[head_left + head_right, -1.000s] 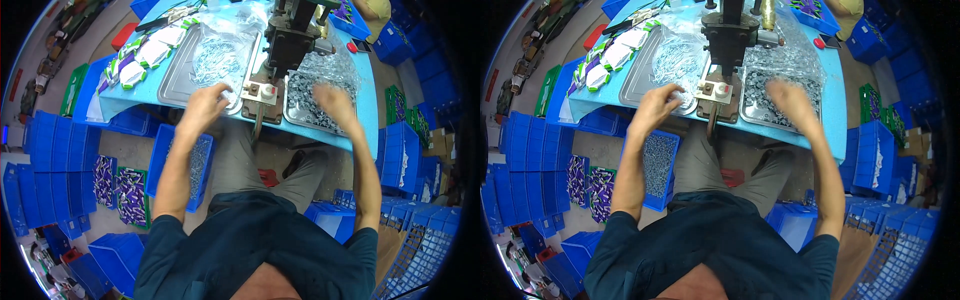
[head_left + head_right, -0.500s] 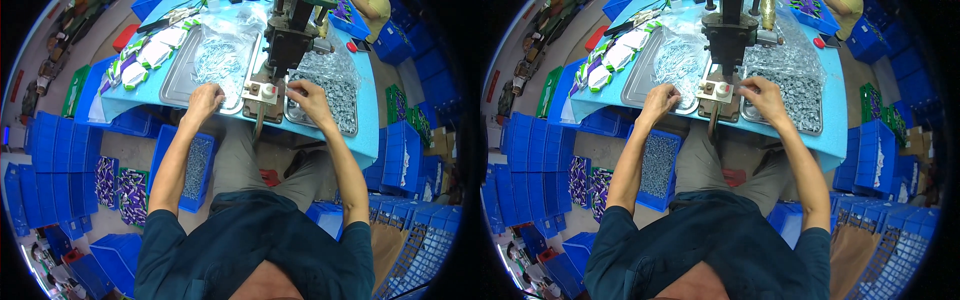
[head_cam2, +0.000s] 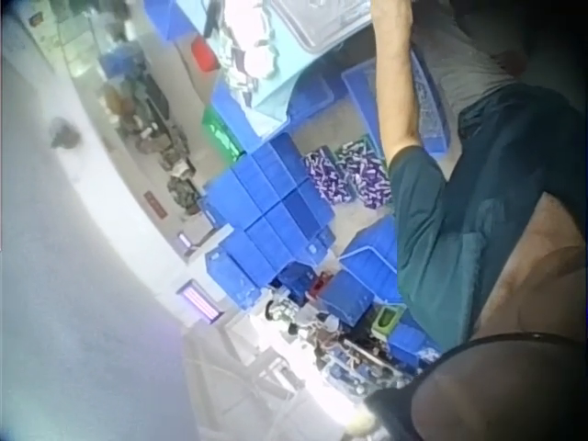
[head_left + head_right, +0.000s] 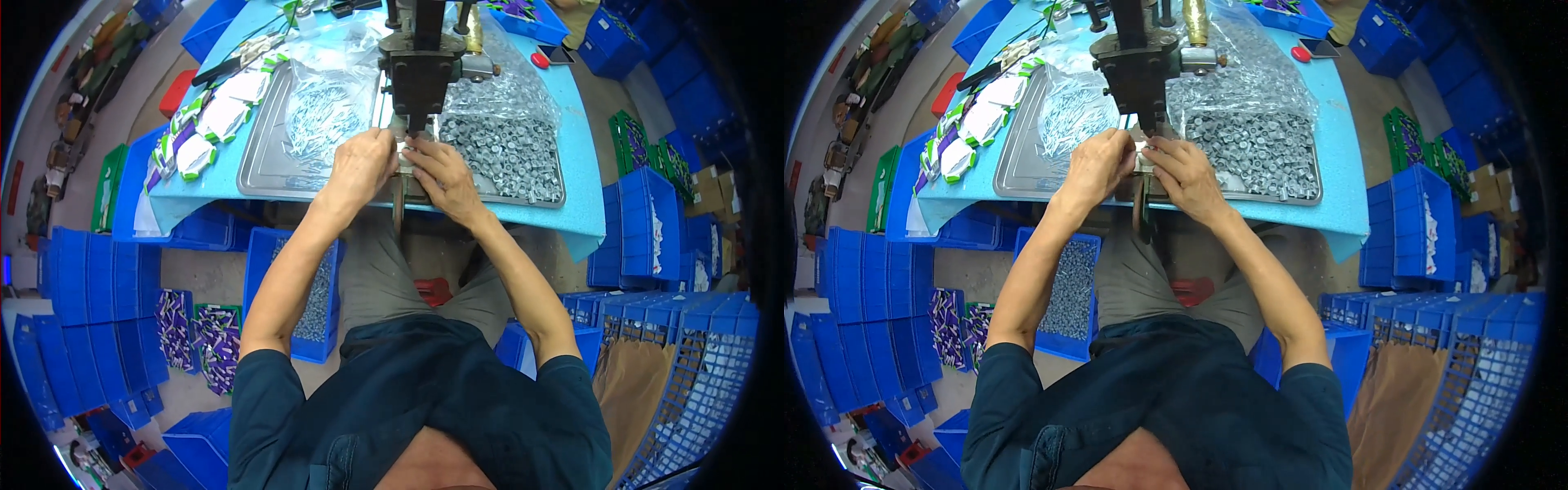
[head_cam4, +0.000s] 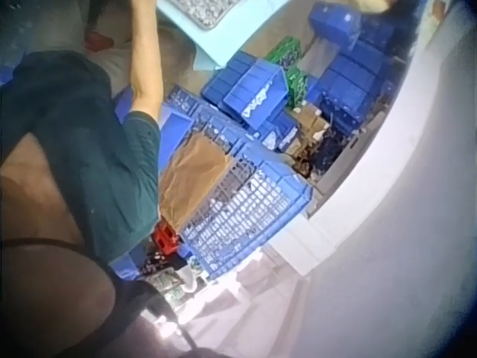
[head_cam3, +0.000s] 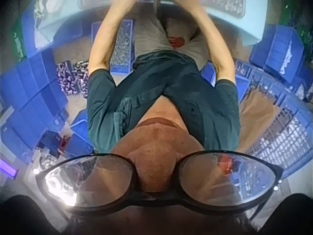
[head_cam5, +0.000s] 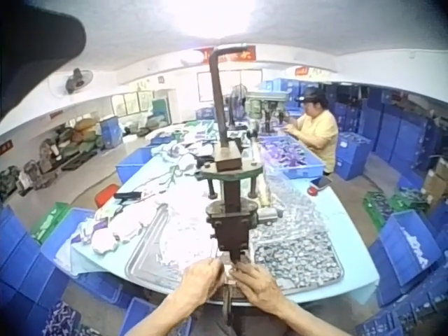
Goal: Assembling small plastic and metal components using a manual press machine on a factory assembly line.
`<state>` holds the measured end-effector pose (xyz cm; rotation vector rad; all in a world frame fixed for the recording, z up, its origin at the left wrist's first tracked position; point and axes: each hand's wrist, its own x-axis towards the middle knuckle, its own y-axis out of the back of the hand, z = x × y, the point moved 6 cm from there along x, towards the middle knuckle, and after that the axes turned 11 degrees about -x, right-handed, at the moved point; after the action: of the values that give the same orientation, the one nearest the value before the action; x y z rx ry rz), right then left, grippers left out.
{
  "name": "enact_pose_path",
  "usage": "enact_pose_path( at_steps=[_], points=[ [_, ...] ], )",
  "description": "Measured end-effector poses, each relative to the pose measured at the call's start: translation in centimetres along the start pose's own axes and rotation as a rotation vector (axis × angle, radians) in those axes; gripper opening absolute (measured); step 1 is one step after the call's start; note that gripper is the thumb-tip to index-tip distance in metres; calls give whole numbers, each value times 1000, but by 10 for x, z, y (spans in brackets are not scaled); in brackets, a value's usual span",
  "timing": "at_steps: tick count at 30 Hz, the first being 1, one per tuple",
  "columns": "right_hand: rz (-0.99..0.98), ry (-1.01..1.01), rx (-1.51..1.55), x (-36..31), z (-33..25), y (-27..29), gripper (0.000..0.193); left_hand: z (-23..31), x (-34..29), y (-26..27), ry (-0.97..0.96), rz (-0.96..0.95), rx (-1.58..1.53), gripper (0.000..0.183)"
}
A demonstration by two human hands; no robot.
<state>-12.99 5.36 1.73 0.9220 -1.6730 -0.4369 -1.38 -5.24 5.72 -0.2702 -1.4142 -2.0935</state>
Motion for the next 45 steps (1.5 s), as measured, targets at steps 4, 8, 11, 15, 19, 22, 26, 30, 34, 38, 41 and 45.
enact_pose_path(
  at_steps=[4,8,11,15,19,22,26,30,34,38,41,45],
  points=[
    [39,-31,18,-5,1,0,38,-18,2,-10,350,78,-606,15],
    [-3,-67,34,-7,2,-2,39,-24,-8,-24,498,234,-862,15],
    [12,-67,31,-9,5,-4,37,-23,-7,-28,518,228,-847,15],
    [58,-64,39,-10,5,-4,38,-19,-3,-26,441,227,-759,15],
    [41,-57,51,-10,8,-6,38,-7,4,-15,297,170,-580,14],
    [-10,-105,220,-6,40,-1,35,4,13,-10,216,147,-516,12],
    [19,-534,1111,95,73,64,44,0,15,-13,272,85,-420,19],
    [-175,-201,1314,213,37,175,51,5,24,-23,303,59,-457,20],
    [302,114,521,141,-62,209,46,-4,8,-15,366,94,-577,22],
    [402,518,394,94,-68,203,49,-3,20,-27,347,125,-639,21],
    [403,-178,302,197,-68,217,50,-21,7,-28,468,98,-600,19],
    [132,-256,421,143,95,181,37,-17,2,-13,407,128,-694,16]
  ],
)
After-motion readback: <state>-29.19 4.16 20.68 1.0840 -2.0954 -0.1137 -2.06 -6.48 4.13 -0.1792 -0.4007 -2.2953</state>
